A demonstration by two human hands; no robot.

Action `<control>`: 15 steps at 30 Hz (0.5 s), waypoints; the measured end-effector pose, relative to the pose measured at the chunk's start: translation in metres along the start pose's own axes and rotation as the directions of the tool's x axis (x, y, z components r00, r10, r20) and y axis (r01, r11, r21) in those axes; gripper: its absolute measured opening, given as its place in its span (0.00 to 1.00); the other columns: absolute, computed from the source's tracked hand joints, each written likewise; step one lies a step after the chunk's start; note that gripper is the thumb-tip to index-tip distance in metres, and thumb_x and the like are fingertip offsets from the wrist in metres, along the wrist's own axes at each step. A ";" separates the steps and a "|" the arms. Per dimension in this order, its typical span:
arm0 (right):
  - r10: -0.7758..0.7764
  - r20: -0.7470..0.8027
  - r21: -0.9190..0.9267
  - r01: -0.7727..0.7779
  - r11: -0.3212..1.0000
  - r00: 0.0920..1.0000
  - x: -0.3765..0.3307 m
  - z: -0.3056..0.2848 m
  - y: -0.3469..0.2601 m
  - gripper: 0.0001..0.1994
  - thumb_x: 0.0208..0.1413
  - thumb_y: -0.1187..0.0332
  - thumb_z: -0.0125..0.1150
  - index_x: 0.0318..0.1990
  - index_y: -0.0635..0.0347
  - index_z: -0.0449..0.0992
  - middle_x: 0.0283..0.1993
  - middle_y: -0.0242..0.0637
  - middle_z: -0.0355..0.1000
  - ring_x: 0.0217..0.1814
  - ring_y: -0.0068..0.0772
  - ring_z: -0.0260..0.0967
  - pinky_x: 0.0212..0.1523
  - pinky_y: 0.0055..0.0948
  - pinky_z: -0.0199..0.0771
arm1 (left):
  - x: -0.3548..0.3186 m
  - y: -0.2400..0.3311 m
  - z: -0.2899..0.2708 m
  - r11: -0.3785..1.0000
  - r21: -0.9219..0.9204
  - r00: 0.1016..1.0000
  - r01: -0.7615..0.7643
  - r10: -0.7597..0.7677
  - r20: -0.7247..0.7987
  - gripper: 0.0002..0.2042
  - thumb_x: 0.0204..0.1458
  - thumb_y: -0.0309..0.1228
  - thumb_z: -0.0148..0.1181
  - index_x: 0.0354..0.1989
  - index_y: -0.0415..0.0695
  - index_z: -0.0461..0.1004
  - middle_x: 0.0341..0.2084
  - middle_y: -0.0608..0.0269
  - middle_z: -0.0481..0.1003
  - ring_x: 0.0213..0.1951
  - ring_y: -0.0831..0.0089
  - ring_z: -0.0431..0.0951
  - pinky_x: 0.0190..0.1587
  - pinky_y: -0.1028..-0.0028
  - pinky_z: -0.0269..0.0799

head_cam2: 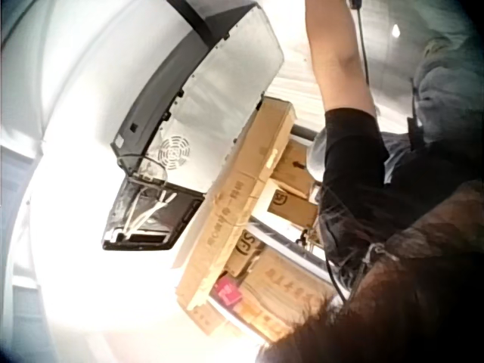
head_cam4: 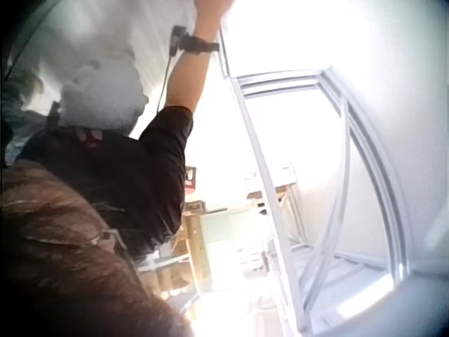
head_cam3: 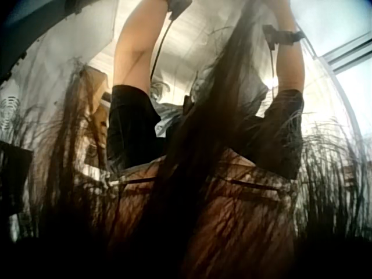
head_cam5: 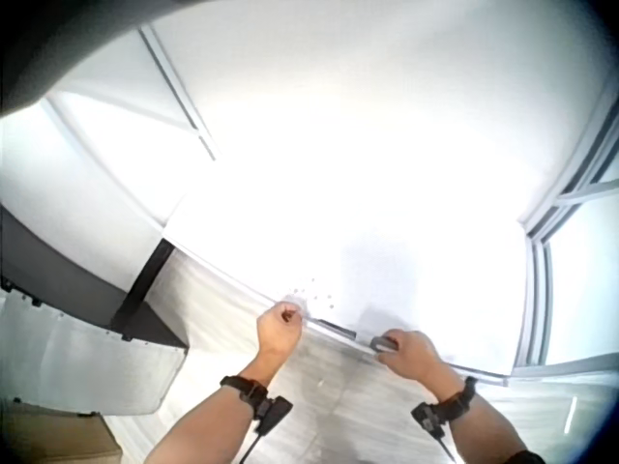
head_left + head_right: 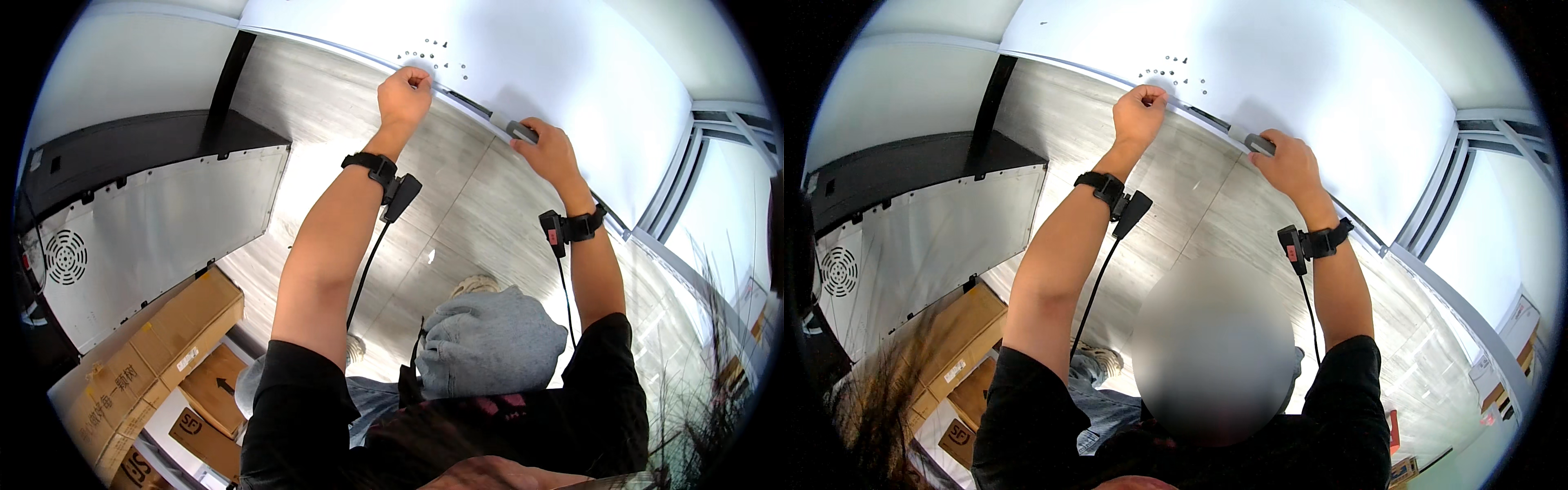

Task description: The person uses a power screwdriver to remove screws from a metal panel on a white appliance, then removes the panel. They then pick up a blue cloth and wipe the surface of a small countertop appliance.

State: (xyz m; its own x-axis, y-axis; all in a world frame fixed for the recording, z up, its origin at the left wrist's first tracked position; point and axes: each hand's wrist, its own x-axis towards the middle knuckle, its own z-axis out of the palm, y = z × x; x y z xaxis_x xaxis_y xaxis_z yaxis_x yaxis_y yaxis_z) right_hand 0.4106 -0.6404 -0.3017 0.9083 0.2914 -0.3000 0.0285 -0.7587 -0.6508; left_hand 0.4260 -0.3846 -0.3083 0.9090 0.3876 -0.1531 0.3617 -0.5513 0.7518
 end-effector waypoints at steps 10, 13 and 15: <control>-0.005 -0.034 0.090 0.008 0.996 0.999 -0.019 -0.016 -0.015 0.18 0.44 0.61 0.63 0.42 0.62 0.75 0.35 0.45 0.75 0.36 0.42 0.72 0.39 0.33 0.70 | -0.003 -0.012 0.001 0.967 -0.116 0.961 0.228 -0.205 0.184 0.11 0.55 0.33 0.51 0.38 0.40 0.75 0.29 0.61 0.78 0.30 0.73 0.76 0.35 0.74 0.72; -0.003 -0.033 0.129 0.007 0.992 0.999 -0.022 -0.019 -0.015 0.18 0.44 0.61 0.63 0.42 0.62 0.75 0.34 0.45 0.75 0.35 0.41 0.72 0.39 0.32 0.70 | -0.005 -0.002 0.002 0.815 -0.335 0.865 0.472 -0.356 0.353 0.14 0.60 0.35 0.45 0.43 0.38 0.72 0.29 0.61 0.77 0.29 0.77 0.73 0.34 0.77 0.71; 0.008 -0.032 0.166 -0.003 0.986 0.999 -0.027 -0.021 -0.018 0.18 0.44 0.61 0.63 0.41 0.62 0.75 0.33 0.45 0.75 0.34 0.40 0.72 0.38 0.31 0.69 | -0.008 0.008 0.006 0.722 -0.406 0.811 0.560 -0.379 0.445 0.15 0.61 0.36 0.42 0.44 0.38 0.71 0.31 0.61 0.77 0.28 0.77 0.72 0.33 0.77 0.71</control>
State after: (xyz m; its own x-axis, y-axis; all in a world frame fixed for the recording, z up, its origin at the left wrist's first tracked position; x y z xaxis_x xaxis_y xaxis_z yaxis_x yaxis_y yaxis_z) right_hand 0.3938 -0.6473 -0.2674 0.9213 0.2667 -0.2829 -0.0435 -0.6523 -0.7567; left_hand 0.4226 -0.3966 -0.3043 0.6925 0.1943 -0.6947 0.6862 0.1194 0.7175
